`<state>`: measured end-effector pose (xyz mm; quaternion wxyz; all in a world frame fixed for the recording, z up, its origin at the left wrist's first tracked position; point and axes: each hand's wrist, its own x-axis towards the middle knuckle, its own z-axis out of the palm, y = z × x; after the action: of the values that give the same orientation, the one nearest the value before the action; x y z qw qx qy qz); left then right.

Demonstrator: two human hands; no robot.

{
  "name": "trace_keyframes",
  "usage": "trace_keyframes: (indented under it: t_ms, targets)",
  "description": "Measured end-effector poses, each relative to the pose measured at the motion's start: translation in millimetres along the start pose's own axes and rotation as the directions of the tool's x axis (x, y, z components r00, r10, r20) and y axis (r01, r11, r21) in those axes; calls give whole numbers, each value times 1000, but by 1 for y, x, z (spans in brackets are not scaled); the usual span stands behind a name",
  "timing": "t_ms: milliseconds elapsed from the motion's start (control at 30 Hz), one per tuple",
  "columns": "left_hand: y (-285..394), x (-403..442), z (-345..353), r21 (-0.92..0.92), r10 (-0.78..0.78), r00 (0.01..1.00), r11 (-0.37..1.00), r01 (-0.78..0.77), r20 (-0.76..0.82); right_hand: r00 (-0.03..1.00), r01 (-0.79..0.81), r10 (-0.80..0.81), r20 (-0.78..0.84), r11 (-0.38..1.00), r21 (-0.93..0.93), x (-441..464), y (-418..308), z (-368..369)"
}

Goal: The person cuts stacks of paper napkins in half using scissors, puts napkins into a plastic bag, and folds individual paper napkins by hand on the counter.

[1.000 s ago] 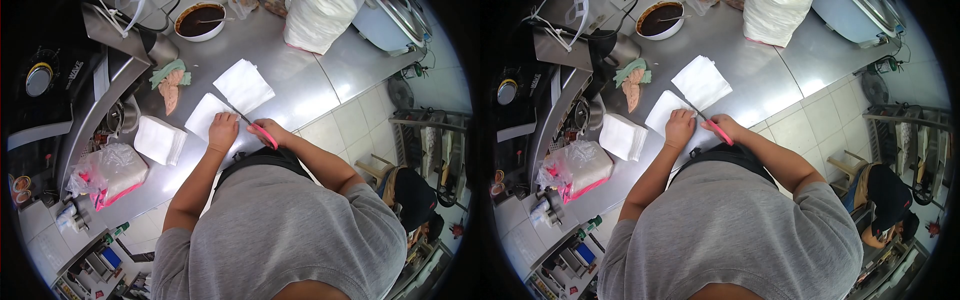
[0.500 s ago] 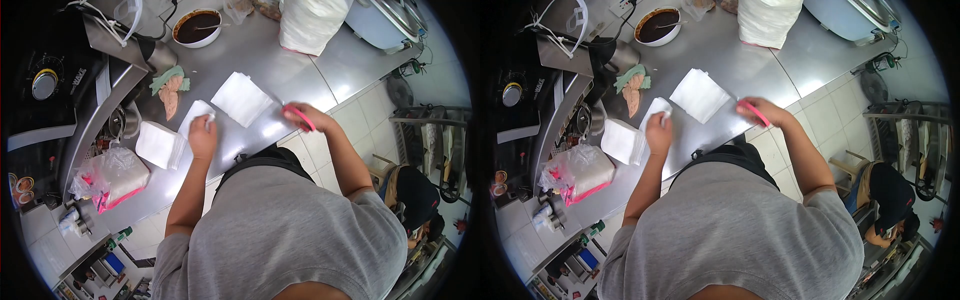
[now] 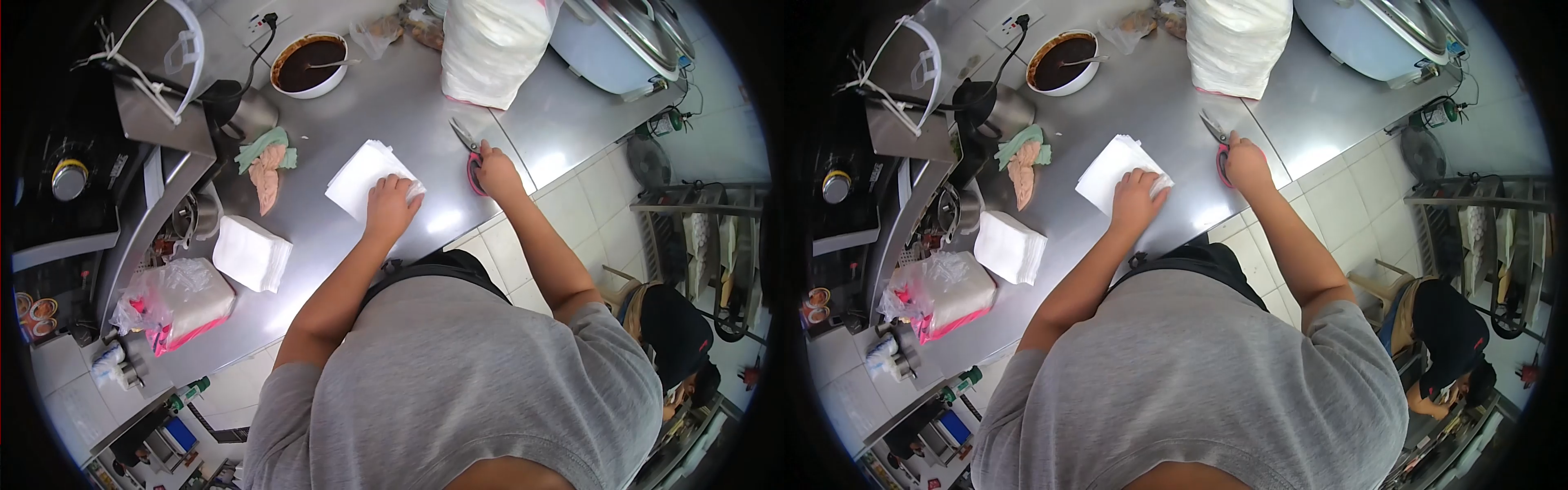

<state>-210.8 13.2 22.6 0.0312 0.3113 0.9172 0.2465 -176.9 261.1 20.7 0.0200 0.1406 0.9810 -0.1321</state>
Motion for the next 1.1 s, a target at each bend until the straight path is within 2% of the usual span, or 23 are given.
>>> trace_keyframes:
  t_ms: [100, 167, 200, 233, 267, 333, 367, 400, 467, 500, 567, 600, 667, 733, 767, 867, 900, 1000, 1033, 1100]
  targets:
    - [5, -17, -15, -31, 11, 968, 999, -19, -250, 998, -36, 39, 44, 998, -52, 4, -3, 1]
    - [-6, -36, -18, -176, -238, 901, 967, 184, -364, 991, -74, 81, 105, 995, -68, 11, -2, -5]
    - [-19, -46, -13, -417, -438, 837, 862, 288, -328, 985, -85, 96, 140, 993, -81, 14, -2, -10]
    - [-34, -56, -4, -631, -615, 749, 689, 357, -247, 979, -88, 104, 175, 991, -97, 18, -3, -16]
    - [-41, -61, 1, -801, -755, 644, 460, 384, -125, 995, -5, 9, 102, 1000, -30, 21, -8, -26]
    - [-35, -53, -14, -864, -875, 483, 227, 450, 22, 983, 178, -174, -53, 980, 90, 26, -26, -46]
    - [-31, -54, -18, -875, -912, 396, 100, 473, 110, 981, 173, -190, 35, 945, 278, 29, -43, -46]
    - [-32, -53, -18, -889, -877, 439, 30, 458, 196, 970, 140, -215, 117, 880, 455, 32, -63, -44]
    - [-39, -37, -20, -907, -768, 550, -94, 411, 328, 957, 117, -231, 174, 858, 500, 35, -87, 6]
    - [-46, -26, -14, -860, -809, 452, -125, 495, 377, 955, 176, -267, 127, 860, 478, 36, -94, 22]
    - [-47, -9, -18, -810, -780, 437, -149, 567, 449, 942, 281, -333, 47, 856, 434, 23, -105, 46]
    - [-44, -6, -20, -776, -763, 420, -164, 609, 491, 932, 281, -355, 74, 836, 471, 22, -105, 48]
    - [-37, -4, -24, -832, -774, 510, -39, 553, 375, 913, 272, -391, 120, 799, 536, 27, -96, 48]
    - [-13, -6, -37, -893, -763, 602, 75, 445, 235, 909, 67, -383, 162, 520, 852, 25, -92, 26]
    - [-16, -9, -41, -891, -695, 664, 74, 448, 276, 904, -44, -387, 181, 336, 941, 26, -91, 11]
    - [7, -13, -64, -968, -559, 827, 170, 183, 58, 850, -155, -470, 238, 209, 965, 35, -85, -19]
    - [9, -13, -66, -983, -550, 835, 140, 117, 21, 760, -238, -577, 298, 179, 955, 34, -89, -39]
    - [3, -8, -52, -978, -516, 850, 211, 4, -108, 683, -134, -674, 281, 263, 955, 36, -101, -40]
    - [4, -4, -49, -977, -567, 821, 205, 61, -68, 725, -112, -649, 230, 218, 969, 34, -104, -36]
    - [5, 1, -51, -980, -590, 801, 196, 22, -100, 802, -49, -585, 117, 131, 990, 31, -111, -31]
